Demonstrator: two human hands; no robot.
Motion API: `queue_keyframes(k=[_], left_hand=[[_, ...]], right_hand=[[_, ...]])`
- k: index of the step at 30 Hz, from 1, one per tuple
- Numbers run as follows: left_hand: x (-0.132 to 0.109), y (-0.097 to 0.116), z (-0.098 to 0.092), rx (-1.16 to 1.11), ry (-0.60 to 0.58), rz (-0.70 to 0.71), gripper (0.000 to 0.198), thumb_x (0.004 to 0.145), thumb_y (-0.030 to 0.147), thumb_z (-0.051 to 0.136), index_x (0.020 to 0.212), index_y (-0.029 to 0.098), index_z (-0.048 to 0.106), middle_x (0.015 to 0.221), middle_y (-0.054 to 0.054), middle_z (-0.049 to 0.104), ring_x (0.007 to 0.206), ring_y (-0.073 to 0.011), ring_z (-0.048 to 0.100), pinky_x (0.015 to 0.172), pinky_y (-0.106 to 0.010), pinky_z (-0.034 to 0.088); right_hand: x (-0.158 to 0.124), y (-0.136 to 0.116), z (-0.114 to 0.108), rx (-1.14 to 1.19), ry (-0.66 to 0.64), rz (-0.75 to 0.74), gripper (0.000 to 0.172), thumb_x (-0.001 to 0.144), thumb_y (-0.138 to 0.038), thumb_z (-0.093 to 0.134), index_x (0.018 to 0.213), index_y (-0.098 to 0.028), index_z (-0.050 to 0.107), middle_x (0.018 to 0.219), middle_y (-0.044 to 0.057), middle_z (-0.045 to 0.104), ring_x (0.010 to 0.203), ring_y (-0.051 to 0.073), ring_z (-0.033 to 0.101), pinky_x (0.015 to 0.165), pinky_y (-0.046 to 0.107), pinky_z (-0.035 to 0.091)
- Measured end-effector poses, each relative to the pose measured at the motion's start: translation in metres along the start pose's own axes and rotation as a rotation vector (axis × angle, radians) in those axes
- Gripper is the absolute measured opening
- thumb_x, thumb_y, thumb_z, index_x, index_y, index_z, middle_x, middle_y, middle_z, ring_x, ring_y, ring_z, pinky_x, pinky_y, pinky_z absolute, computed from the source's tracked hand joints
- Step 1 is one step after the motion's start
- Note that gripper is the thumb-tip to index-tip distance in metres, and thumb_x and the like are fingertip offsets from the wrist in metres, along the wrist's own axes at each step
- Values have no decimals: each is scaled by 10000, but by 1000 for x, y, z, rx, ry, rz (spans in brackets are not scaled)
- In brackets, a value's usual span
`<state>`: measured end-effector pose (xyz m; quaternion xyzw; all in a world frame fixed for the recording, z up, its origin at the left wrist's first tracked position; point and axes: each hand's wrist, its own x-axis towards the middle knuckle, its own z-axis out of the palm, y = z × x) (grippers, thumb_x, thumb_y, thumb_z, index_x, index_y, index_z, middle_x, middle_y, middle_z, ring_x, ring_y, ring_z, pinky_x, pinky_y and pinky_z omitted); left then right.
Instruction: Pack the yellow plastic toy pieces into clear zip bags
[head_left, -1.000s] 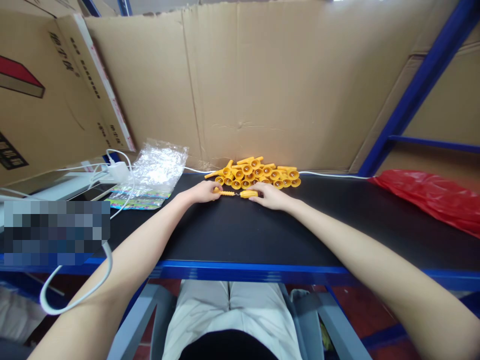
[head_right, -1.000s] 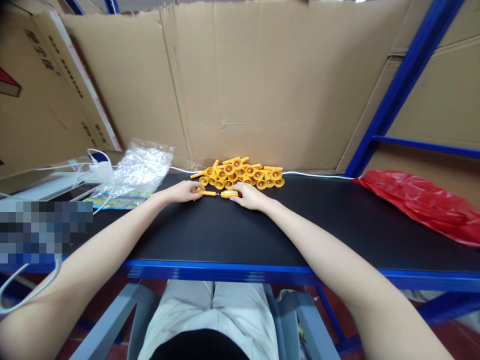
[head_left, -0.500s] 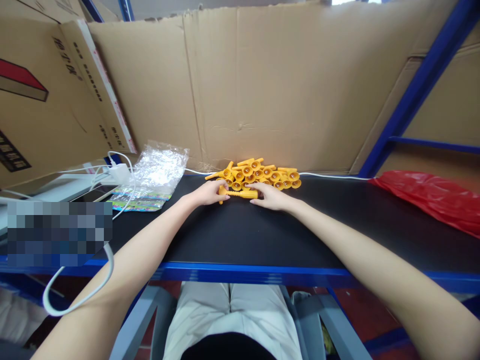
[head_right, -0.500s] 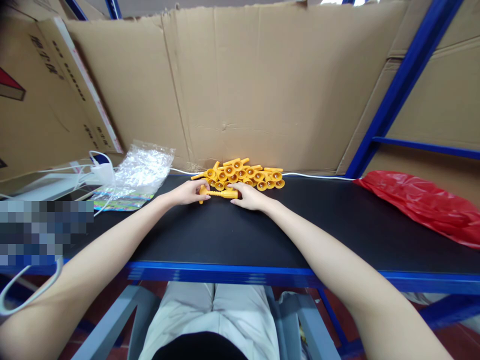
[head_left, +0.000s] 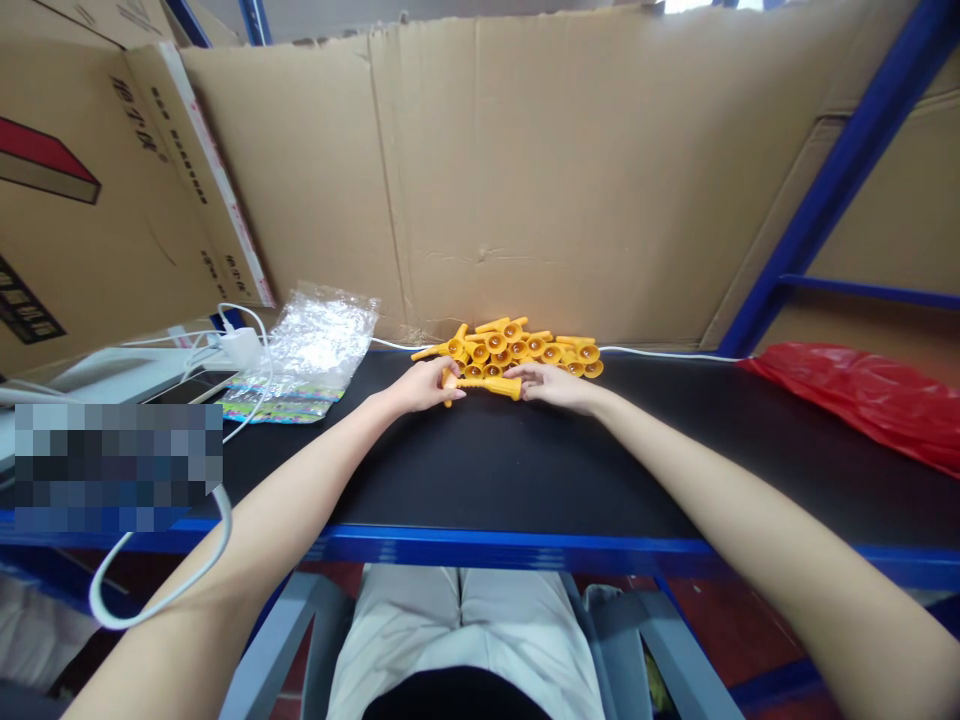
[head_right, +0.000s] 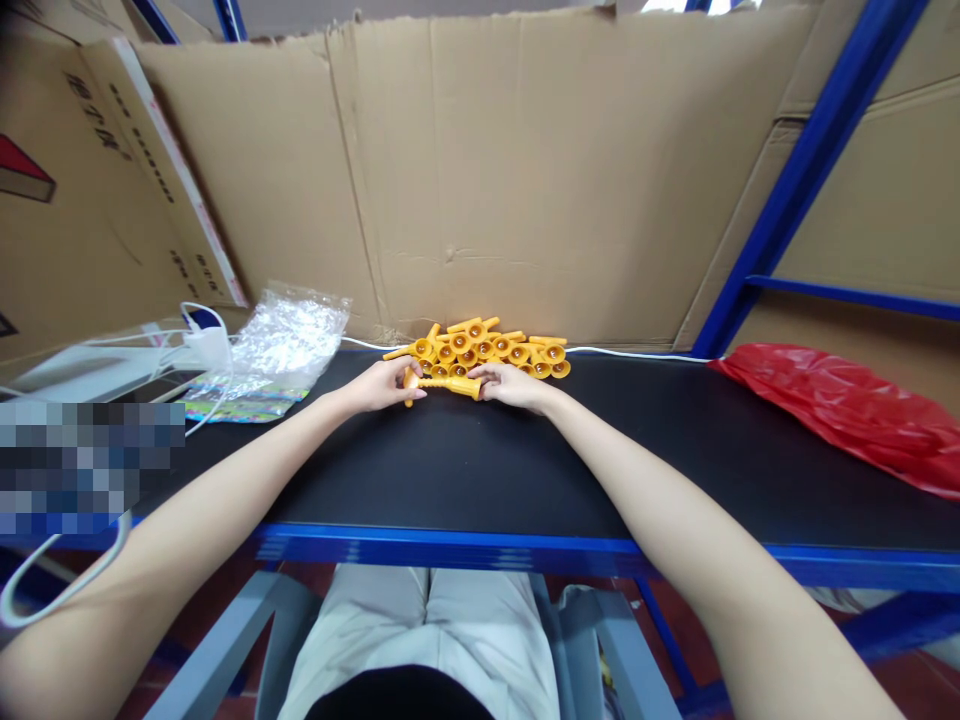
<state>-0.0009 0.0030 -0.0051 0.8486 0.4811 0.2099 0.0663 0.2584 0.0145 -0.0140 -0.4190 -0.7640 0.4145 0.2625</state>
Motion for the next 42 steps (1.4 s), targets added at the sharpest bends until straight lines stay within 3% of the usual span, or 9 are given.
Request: queue_keyframes(k=[5,9,11,18,25,30,34,39,42], left_hand=[[1,-5,1,35,10,-36,364,725,433,621,968,173,543,701,7,549,618,-133,496,571,-231,348],[1,-8,1,41,20,-18,357,731,428,619,981,188,536,697,14,555,621,-128,503,588,-228,353],[1,-8,1,52,27,-11,363,729,430,620,991,195,531,687,20,547,609,-123,496,581,-226,344],[1,-5,2,79,45,-11,377,716,437,635,991,200,534,723,12,562,634,-131,501,579,-230,336],[0,-1,1,82,38,-20,377,715,416,645,1005,203,531,720,10,585,671,-149,543,589,-234,350],[0,0,2,77,49,-12,367,724,401,643,1007,204,519,712,15,594,649,-146,548,599,-238,356],[0,-1,3,104,53,-3,365,725,404,642,1006,212,511,681,24,585,630,-147,543,588,-238,351],[0,0,2,105,42,-18,372,731,406,639,1020,211,509,722,18,612,656,-151,567,601,-240,364],[0,1,1,117,50,-24,383,726,412,642,1021,206,513,771,5,626,689,-160,580,609,-244,369]], right_hand=[[-3,1,-3,96,-43,11,499,658,-129,635,1134,-171,488,1098,84,586,997,158,577,908,333,452],[-1,0,5,23,95,3,327,735,-257,639,1022,-166,511,1019,81,623,922,142,601,892,334,450],[0,-2,9,25,101,3,216,825,-337,541,937,-154,520,937,84,652,815,132,621,829,318,466],[1,-5,12,24,89,9,320,893,-468,379,797,-168,436,726,55,660,497,81,526,532,235,388],[-3,-2,4,8,-37,-6,470,772,-378,612,1129,-169,389,844,52,673,631,117,587,638,277,432],[-3,-3,4,27,-43,-11,356,811,-492,511,906,-149,510,785,57,674,582,102,561,614,268,392],[-1,-5,6,20,-24,6,508,837,-595,377,699,-137,547,675,67,659,523,95,532,554,256,347],[-1,-7,7,20,12,40,526,844,-602,353,728,-132,559,668,74,659,499,92,520,537,253,337],[-3,-6,4,57,-48,24,451,839,-550,428,931,-125,552,776,85,681,566,108,560,565,254,362]])
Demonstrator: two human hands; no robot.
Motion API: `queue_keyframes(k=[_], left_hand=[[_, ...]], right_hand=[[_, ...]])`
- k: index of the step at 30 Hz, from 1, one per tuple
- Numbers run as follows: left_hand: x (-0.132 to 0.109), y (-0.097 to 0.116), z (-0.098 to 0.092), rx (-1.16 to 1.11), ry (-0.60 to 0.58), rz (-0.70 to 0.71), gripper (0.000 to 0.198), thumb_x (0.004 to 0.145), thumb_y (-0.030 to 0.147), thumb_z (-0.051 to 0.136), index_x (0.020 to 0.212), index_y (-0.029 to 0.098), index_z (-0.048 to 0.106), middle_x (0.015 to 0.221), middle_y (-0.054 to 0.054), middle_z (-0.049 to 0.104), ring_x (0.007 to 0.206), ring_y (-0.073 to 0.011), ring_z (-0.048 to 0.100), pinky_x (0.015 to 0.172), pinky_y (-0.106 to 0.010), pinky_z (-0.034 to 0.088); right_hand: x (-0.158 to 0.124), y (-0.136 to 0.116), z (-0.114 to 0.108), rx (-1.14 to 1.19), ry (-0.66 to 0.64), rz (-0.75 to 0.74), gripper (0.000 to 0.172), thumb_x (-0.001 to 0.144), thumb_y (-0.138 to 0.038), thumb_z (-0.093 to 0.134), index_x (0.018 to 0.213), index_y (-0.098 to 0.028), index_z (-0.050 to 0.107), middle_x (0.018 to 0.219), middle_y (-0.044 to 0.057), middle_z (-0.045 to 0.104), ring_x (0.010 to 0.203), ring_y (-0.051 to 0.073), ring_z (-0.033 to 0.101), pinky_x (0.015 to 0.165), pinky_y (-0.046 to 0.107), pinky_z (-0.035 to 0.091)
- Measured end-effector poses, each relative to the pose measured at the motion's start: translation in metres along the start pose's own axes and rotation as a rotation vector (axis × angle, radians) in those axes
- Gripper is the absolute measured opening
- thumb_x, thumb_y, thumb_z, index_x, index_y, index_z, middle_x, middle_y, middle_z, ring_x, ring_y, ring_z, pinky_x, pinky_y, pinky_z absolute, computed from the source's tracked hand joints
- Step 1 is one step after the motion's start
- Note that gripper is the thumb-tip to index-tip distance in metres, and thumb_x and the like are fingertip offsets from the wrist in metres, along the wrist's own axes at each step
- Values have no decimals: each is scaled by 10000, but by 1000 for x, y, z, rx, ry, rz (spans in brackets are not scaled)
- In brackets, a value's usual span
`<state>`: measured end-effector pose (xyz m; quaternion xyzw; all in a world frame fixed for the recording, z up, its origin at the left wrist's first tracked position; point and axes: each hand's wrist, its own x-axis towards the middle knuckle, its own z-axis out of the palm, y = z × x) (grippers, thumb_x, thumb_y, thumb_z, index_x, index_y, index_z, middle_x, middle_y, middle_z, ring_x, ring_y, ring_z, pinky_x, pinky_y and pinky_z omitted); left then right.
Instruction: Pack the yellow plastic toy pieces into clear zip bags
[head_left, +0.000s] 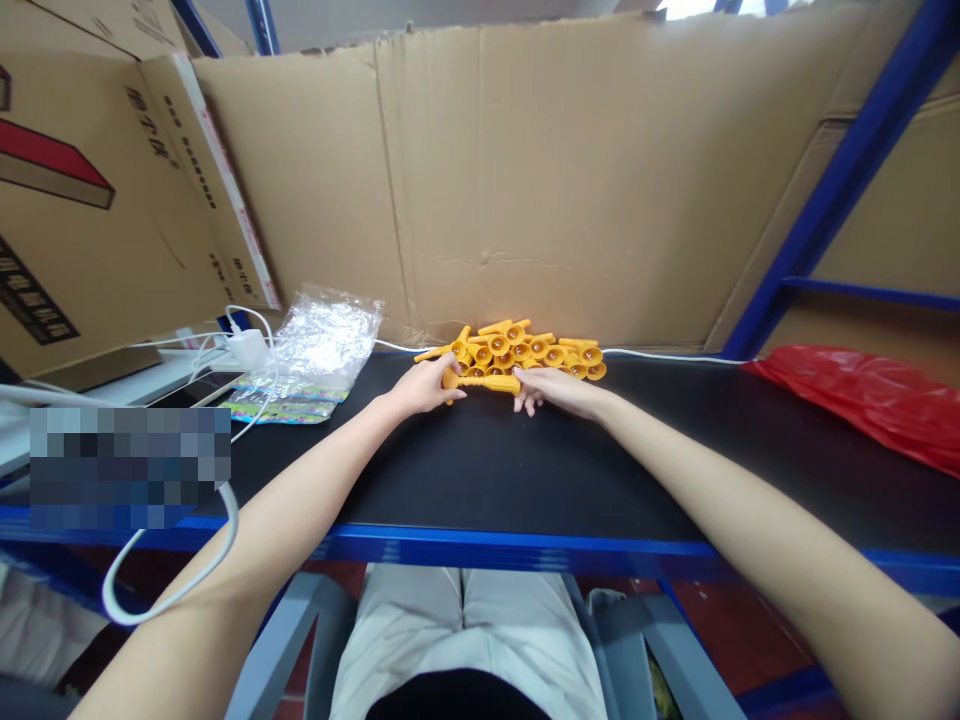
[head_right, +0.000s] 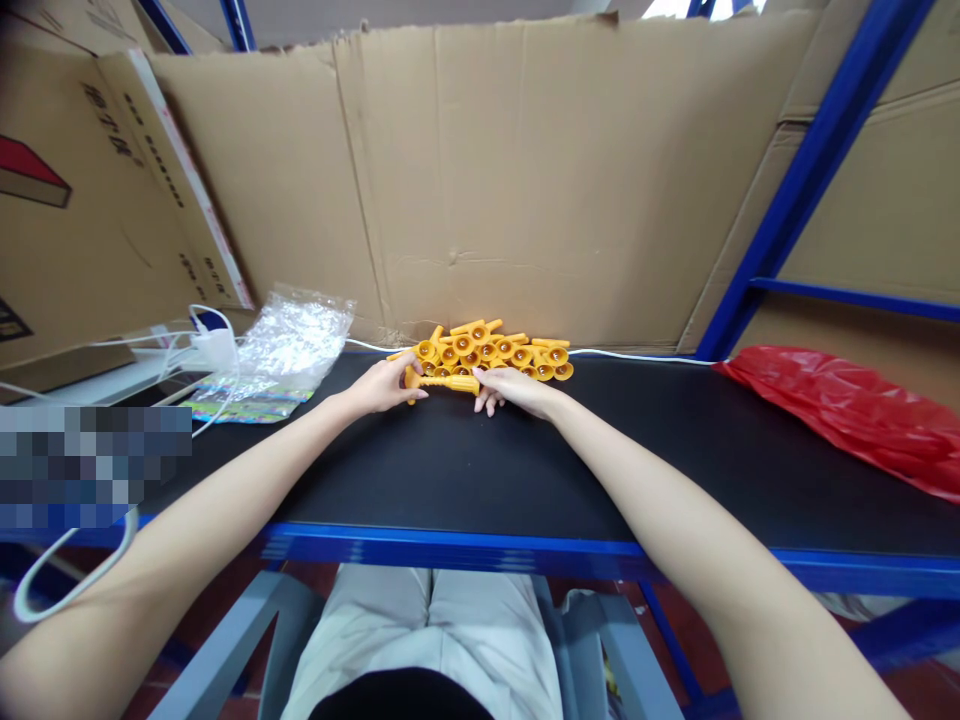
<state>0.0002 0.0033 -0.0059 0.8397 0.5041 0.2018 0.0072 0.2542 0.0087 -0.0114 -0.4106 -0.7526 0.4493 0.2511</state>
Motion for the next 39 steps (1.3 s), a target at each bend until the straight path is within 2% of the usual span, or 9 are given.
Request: queue_keyframes(k=[4,8,11,19,24,27,29,34,39], left_hand=[[0,1,0,17,13,-11,384,723,432,639,1009,205,519,791,-4,627,711,-170,583,588,-243,359],[-2,1,1,14,23,-12,365,728,416,639,1003,209,518,714,17,612,684,-164,583,581,-237,352],[-2,1,1,10,36,7,353,729,414,642,988,208,518,683,21,602,659,-162,577,568,-236,342],[-1,1,1,28,41,-45,386,718,450,639,1001,212,529,769,-8,621,746,-189,594,587,-242,362],[-1,1,2,39,37,-43,394,717,440,640,1021,217,527,769,-3,619,740,-187,596,606,-248,378],[0,1,2,46,35,-39,390,721,442,636,1021,218,525,743,2,614,725,-185,595,603,-249,378],[0,1,3,50,39,-34,388,721,444,636,1017,218,524,736,2,613,716,-185,592,592,-247,372],[-1,1,3,60,42,-21,384,726,442,631,1024,223,525,702,9,604,692,-185,588,579,-246,364],[-1,1,2,63,49,-16,360,729,439,629,1002,229,522,659,24,592,655,-174,579,558,-242,344]], right_hand=[[-1,5,-4,29,-44,-21,545,753,-438,623,1172,-157,416,879,72,685,633,121,587,640,271,397],[2,7,-3,21,-20,-23,404,772,-503,572,963,-151,515,826,72,686,600,115,576,612,264,379],[4,6,0,6,27,-8,445,815,-574,456,763,-141,548,750,83,681,535,102,552,563,260,349],[4,1,3,-38,84,23,520,821,-598,416,675,-125,574,664,89,668,462,87,517,525,259,318],[1,1,0,-32,13,16,429,792,-529,526,907,-122,599,802,87,677,562,99,546,566,260,354],[2,6,-1,4,18,20,526,751,-411,629,1174,-144,466,875,67,671,607,104,561,622,270,383],[4,11,-1,29,29,4,576,746,-358,642,1218,-152,383,869,53,667,597,101,560,657,281,393],[5,13,2,44,79,-28,412,768,-332,618,1074,-164,398,775,24,657,539,87,537,656,279,394],[5,9,1,0,80,-15,347,799,-500,535,836,-158,484,721,47,654,512,83,526,547,247,338]])
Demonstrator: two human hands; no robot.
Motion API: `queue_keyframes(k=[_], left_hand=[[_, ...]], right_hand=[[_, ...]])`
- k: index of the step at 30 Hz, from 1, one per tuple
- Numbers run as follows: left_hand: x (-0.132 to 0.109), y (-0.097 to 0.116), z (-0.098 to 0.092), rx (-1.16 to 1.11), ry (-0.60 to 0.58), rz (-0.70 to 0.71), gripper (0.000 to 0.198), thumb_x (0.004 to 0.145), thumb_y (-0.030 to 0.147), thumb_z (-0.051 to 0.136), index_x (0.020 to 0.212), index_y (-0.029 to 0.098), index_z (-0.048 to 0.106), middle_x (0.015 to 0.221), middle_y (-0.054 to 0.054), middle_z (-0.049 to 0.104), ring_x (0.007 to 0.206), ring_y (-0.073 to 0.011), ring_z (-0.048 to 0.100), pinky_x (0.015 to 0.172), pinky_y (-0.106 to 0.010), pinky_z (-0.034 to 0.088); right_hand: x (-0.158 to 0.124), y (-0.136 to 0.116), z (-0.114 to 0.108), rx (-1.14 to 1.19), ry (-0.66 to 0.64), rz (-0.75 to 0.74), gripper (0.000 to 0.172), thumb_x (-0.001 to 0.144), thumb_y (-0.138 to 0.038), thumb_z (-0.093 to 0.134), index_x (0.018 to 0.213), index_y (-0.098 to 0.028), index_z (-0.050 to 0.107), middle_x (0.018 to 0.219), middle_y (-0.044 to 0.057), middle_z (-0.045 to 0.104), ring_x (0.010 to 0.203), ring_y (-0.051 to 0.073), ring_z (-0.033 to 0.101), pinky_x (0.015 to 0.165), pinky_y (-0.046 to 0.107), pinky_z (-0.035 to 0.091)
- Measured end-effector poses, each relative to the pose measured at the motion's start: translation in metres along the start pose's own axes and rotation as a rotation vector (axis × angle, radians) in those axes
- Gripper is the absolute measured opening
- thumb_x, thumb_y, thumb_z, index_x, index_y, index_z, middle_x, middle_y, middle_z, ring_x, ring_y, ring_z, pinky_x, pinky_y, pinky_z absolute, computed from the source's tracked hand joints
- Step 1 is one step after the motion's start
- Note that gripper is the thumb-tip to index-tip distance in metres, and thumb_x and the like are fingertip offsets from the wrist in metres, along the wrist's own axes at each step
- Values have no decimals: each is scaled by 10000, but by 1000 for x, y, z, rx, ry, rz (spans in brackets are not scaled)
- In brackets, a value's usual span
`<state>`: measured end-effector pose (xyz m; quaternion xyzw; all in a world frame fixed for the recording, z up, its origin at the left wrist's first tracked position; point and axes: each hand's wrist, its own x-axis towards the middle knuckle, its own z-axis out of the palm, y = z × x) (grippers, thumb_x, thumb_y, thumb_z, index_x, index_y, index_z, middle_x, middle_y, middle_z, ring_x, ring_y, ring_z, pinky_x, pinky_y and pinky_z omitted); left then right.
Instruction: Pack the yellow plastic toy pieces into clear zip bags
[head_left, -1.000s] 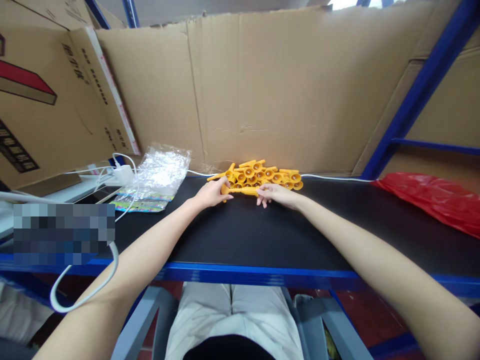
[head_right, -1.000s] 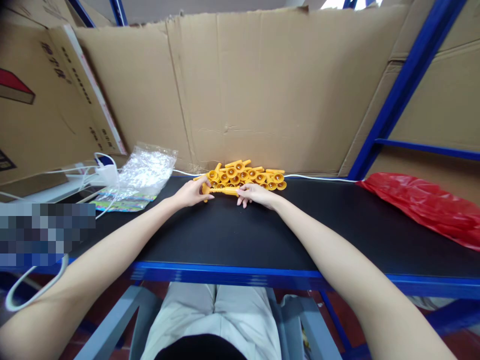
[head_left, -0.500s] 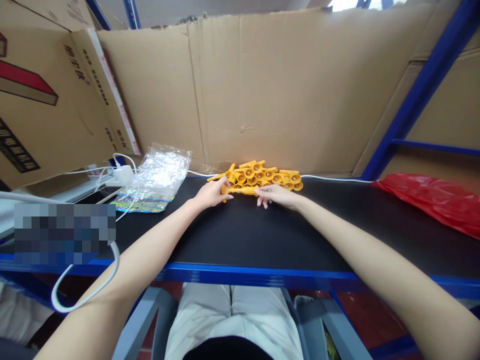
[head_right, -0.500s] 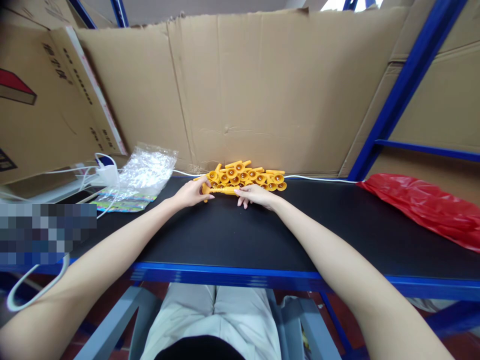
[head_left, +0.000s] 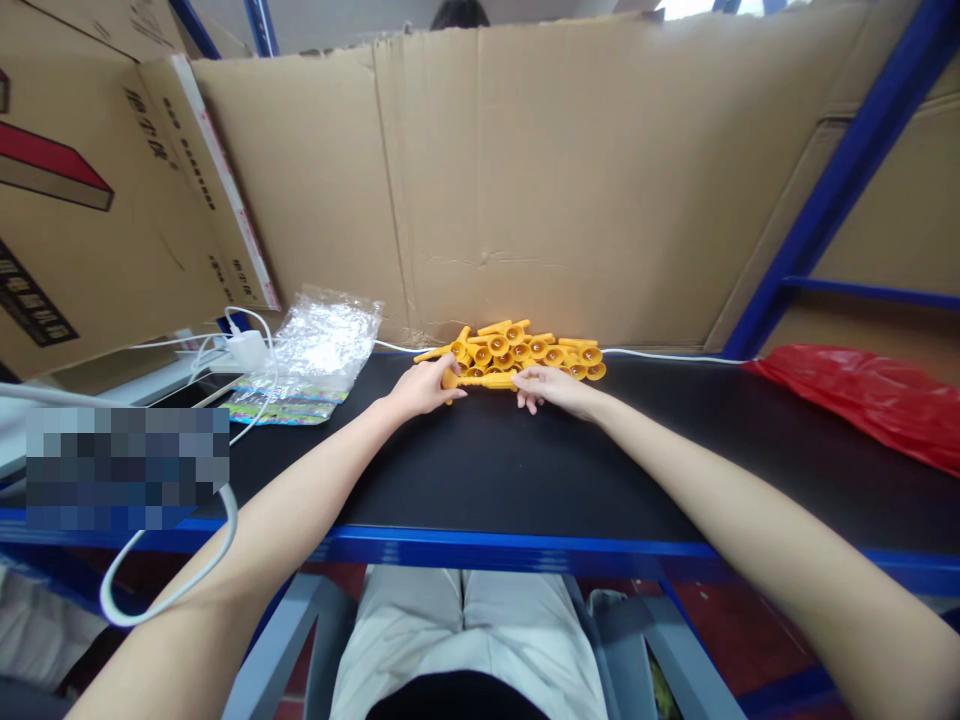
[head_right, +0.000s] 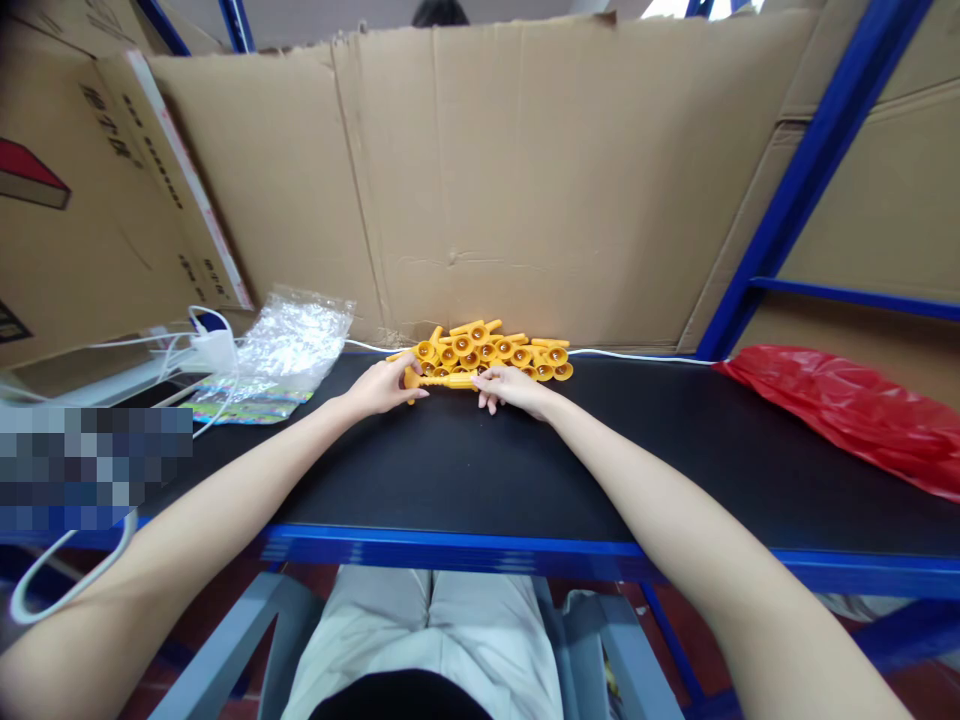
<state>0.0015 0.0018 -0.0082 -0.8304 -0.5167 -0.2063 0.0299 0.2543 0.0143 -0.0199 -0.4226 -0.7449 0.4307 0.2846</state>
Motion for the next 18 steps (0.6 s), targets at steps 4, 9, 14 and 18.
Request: queue_keyframes(k=[4,9,14,18], left_hand=[[0,-1,1,-10,9,10,345,728,426,631,988,229,519,668,25,593,654,-168,576,548,-237,330],[0,-1,0,-16,5,-12,361,729,439,622,999,221,523,694,14,599,668,-172,584,560,-242,345],[0,0,0,-16,-5,-27,366,732,445,613,1003,216,525,727,4,609,698,-176,589,578,-244,359],[0,0,0,-26,2,-18,364,734,441,608,1007,217,523,764,-2,617,706,-178,588,580,-246,361]], right_hand=[[2,-1,1,-11,-11,5,432,814,-587,443,720,-166,452,660,43,646,425,63,471,509,247,298],[-2,-6,0,-36,-36,37,417,782,-568,508,779,-151,516,729,60,663,475,73,503,526,248,316],[-5,-7,-5,-43,-75,17,347,715,-475,635,808,-147,568,783,58,668,566,87,538,573,249,351],[-4,-7,-4,-52,-77,10,357,766,-499,566,798,-144,583,749,48,659,531,81,522,573,255,350]])
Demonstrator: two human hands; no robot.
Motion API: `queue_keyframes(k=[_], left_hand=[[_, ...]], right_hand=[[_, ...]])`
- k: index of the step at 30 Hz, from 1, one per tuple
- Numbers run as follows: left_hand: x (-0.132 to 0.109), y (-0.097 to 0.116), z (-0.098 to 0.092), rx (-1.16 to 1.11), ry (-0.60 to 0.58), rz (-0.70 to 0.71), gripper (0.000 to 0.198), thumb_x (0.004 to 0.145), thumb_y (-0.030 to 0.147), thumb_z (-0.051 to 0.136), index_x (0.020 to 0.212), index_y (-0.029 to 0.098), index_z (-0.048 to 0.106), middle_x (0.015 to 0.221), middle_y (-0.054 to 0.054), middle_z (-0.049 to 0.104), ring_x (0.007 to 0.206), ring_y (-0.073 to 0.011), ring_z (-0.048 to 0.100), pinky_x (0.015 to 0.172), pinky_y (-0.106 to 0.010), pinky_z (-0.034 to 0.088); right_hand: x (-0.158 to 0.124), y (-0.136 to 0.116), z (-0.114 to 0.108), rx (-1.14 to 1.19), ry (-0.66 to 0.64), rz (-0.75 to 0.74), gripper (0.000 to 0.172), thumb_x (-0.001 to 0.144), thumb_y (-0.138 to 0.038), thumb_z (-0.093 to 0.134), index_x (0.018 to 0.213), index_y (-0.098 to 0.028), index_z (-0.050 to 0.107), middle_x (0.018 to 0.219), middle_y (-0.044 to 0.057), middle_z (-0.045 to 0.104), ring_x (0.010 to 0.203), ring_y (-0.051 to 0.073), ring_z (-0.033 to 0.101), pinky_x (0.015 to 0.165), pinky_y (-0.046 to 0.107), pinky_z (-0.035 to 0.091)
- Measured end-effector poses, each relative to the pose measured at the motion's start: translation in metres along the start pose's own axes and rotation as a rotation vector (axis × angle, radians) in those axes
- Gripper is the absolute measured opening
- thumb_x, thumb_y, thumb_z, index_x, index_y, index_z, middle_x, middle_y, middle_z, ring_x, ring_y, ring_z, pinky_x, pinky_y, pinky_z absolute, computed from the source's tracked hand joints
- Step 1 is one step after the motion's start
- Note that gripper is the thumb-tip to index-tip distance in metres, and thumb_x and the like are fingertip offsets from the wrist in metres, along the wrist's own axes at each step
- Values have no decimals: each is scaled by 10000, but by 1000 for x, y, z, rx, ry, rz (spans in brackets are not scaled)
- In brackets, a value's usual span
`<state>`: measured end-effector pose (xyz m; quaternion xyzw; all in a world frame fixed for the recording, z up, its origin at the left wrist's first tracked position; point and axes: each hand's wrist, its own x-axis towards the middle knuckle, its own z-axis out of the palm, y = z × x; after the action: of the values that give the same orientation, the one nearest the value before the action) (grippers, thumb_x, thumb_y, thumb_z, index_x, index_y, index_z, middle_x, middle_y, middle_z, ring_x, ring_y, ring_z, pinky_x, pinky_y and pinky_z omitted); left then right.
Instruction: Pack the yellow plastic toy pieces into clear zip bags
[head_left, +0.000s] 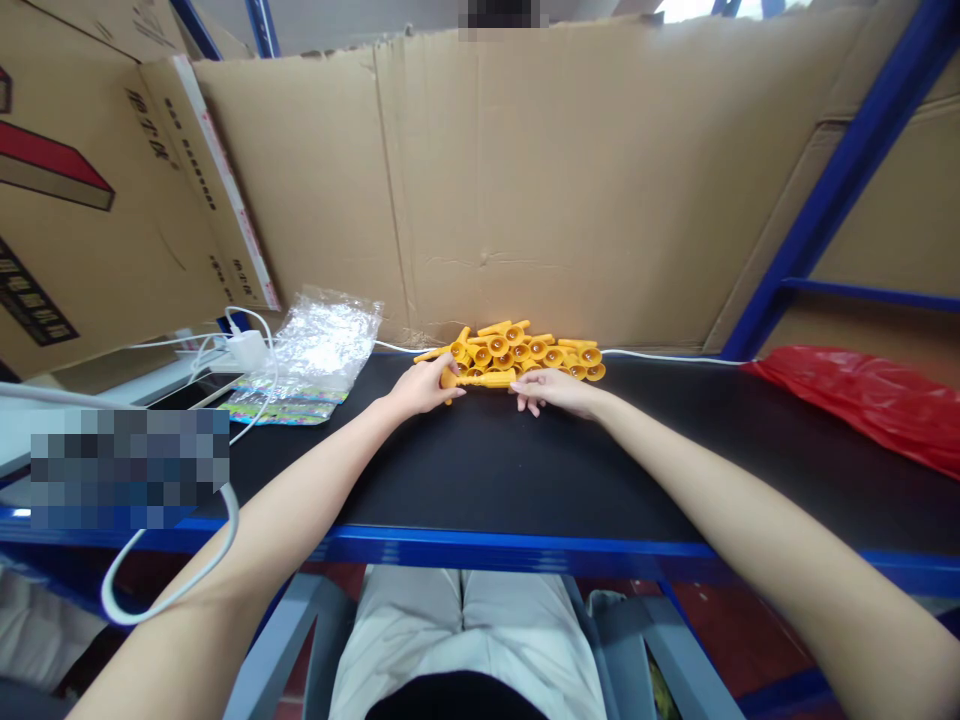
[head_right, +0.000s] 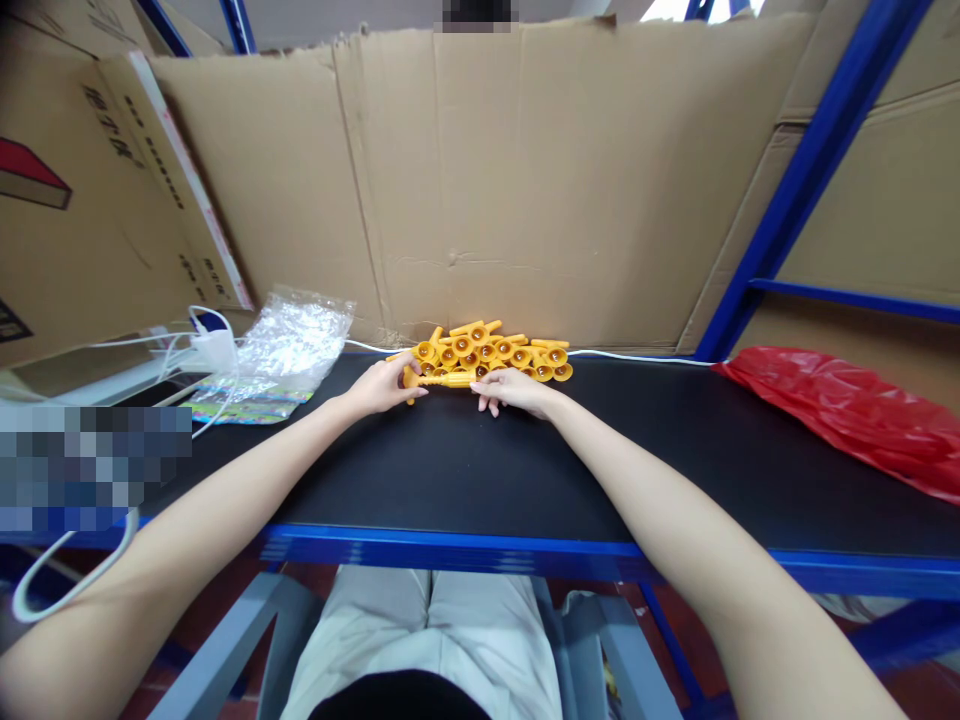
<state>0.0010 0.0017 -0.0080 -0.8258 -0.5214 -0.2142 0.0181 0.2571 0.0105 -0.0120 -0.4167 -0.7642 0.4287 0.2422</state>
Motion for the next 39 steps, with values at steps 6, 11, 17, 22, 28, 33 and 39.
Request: queue_keyframes(k=[6,11,17,22,28,33,39], left_hand=[[-1,1,-1,-7,-1,6,356,734,431,609,1004,213,531,804,-12,625,736,-182,594,602,-250,375],[0,1,-2,-9,3,19,358,733,433,608,1006,214,535,803,-12,623,737,-185,591,595,-250,371],[-1,1,-2,4,0,22,345,737,435,601,996,218,530,785,-5,620,716,-179,585,581,-247,358],[0,0,-1,12,-6,28,343,741,438,593,998,221,526,776,-2,617,720,-177,587,581,-244,356],[-1,0,-1,17,-9,27,338,748,432,584,1007,223,523,746,5,613,710,-176,587,589,-247,365],[-2,1,-1,21,-15,22,334,760,426,573,1020,224,515,695,13,601,687,-174,582,589,-246,367],[-2,3,-1,28,-11,64,306,769,421,562,1008,238,506,706,16,590,663,-169,565,568,-243,350]], right_hand=[[0,-1,-1,-14,-10,9,372,751,-511,579,802,-143,589,769,58,664,564,93,548,579,256,351],[-2,1,-3,0,-52,4,357,693,-471,652,816,-142,584,748,38,657,517,71,492,566,251,343],[0,1,-3,-29,-41,9,387,731,-504,599,837,-131,599,739,44,657,500,67,486,560,253,350],[2,6,-4,15,-16,43,572,703,-450,660,1154,-135,503,781,58,672,584,111,564,571,257,377],[1,6,-1,15,43,5,549,711,-444,655,1153,-164,490,694,7,629,524,94,522,559,261,388],[-1,-1,1,-45,35,-39,412,762,-569,530,779,-159,555,639,10,591,483,74,474,515,247,340],[1,1,-1,-17,12,-18,469,808,-598,433,759,-146,549,670,38,614,510,86,516,516,250,344]])
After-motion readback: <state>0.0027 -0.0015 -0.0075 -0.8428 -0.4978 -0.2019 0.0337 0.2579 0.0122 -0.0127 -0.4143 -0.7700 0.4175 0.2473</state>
